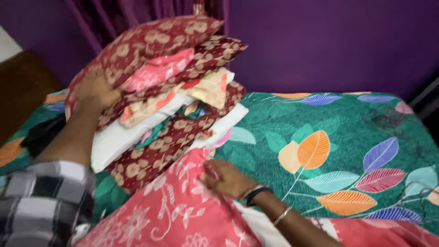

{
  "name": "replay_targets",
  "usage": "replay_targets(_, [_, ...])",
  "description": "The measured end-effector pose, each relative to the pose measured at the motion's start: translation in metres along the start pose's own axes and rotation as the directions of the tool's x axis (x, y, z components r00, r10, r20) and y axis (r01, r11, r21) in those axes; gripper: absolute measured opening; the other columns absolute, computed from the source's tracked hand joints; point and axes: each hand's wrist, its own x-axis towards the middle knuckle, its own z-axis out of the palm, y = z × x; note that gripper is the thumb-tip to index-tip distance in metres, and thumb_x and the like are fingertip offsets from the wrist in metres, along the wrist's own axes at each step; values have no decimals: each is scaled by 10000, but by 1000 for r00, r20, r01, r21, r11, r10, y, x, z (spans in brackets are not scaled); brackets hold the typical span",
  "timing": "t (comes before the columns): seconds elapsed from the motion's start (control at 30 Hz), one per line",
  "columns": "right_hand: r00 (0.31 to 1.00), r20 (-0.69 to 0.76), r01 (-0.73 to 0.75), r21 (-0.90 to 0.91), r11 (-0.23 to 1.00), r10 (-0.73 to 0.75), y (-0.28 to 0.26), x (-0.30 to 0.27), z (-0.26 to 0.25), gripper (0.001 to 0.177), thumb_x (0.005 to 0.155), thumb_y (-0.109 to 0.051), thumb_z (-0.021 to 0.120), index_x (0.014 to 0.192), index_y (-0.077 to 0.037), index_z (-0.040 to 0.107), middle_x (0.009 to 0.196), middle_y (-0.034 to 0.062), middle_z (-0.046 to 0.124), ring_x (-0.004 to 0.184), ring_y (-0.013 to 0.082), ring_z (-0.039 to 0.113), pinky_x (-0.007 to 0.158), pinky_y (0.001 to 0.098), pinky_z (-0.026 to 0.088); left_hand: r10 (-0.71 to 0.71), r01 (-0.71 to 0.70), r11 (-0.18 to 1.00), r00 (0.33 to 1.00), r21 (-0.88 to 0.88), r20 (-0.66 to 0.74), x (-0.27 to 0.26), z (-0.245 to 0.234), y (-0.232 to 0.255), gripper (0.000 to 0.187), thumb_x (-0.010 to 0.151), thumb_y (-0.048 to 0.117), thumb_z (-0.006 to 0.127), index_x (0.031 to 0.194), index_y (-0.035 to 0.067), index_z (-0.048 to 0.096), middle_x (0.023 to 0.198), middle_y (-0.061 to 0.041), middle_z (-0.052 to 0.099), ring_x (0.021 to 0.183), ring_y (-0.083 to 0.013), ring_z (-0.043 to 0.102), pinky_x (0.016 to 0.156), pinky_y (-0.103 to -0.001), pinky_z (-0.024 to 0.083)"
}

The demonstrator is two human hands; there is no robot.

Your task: The person folds floral-patterned pillowcases and a pink cloth by hand on a bed. They smooth each item and stack them on top of other folded items.

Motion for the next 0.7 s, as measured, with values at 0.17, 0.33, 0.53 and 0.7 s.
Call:
replay_targets(0.17, [991,-129,-32,100,994,45,6,21,-2,534,916,-448,631,1281,-59,611,1218,160,641,1144,312,626,1014,454,482,142,-116,979,979,170,-145,-27,62,-43,591,936,307,720,1400,-15,543,1444,-220,557,1420,-374,482,1269,-517,323])
replay_targets(0.33, [867,-494,121,332,936,63,1,104,-34,658,913,-459,640,1375,-27,461,1249,179,600,1107,263,658,914,419,580,165,-147,985,948,84,-272,-95,32,9,609,857,187,698,1442,62,581,1377,-156,590,1322,-360,484,1094,-587,352])
replay_targets(0.53, [881,-276,42,855,516,385,-36,196,-93,937,709,-686,660,1428,-103,515,1278,273,635,1066,390,661,906,531,512,311,-283,951,865,128,-393,-146,-5,77,751,780,181,747,1497,88,543,1363,-103,585,1264,-323,485,1120,-610,316])
replay_targets(0.7, [615,-264,-20,937,350,743,-37,210,-101,1271,738,-579,832,1552,-139,-39,1519,245,401,1367,434,497,1111,688,386,408,-392,913,856,114,-319,-154,-49,132,702,755,149,761,1434,76,601,1320,-88,615,1217,-289,508,1089,-571,336])
